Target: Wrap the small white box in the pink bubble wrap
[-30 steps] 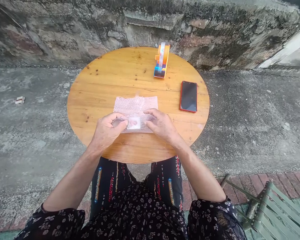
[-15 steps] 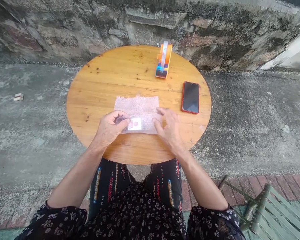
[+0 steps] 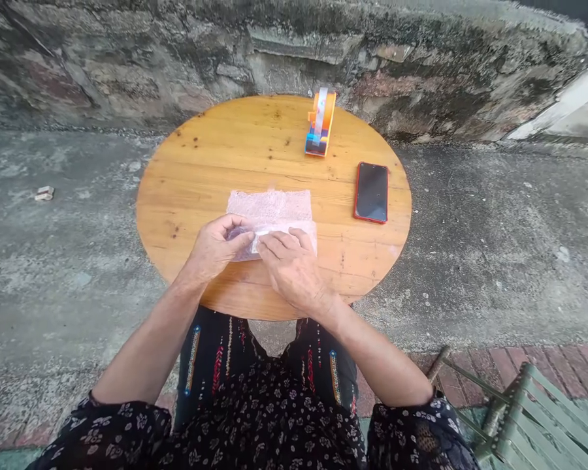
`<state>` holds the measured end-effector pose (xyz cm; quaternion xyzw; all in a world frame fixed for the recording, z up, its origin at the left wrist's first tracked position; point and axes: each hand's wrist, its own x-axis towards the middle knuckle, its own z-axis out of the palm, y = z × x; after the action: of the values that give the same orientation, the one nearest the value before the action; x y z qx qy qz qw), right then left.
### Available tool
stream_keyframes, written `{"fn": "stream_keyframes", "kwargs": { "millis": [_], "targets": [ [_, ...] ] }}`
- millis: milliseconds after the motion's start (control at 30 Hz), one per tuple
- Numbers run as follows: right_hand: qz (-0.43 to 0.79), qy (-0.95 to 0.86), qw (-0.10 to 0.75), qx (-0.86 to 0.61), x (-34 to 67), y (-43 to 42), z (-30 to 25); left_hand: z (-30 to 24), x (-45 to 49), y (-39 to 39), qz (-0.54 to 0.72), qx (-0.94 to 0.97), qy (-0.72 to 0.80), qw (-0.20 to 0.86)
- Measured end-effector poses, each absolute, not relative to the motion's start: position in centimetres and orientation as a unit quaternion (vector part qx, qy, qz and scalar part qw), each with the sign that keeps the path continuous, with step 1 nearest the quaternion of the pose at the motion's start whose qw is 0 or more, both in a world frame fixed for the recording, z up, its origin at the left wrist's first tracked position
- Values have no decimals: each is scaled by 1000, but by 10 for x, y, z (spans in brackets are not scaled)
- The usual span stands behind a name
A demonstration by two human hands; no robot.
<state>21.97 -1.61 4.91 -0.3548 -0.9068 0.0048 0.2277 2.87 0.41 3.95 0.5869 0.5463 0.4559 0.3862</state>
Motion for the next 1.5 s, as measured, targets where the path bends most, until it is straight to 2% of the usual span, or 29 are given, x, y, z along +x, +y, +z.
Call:
{"fn": "stream_keyframes", "kwargs": {
  "millis": [300,500,567,700,800,933,1500],
  "targets": [
    [-6,-906,224,-360,219,-16,50,40,-8,-11,446,525,613,387],
    [2,-907,229,-354,220,-13,50,42,-33,-37,447,494,672,325],
    [3,-906,231,-355,220,-13,50,44,-36,-52,452,462,674,359],
    [-2,-905,236,-355,219,-11,49,50,-32,-73,432,355,627,543],
    [-6,-904,242,-352,219,-10,49,54,-24,-75,429,252,609,618],
    [4,-903,247,-352,220,-9,48,58,-12,-63,432,191,616,630],
    [-18,-892,291,-345,220,-8,34,58,19,-14,367,232,676,595]
  ]
}}
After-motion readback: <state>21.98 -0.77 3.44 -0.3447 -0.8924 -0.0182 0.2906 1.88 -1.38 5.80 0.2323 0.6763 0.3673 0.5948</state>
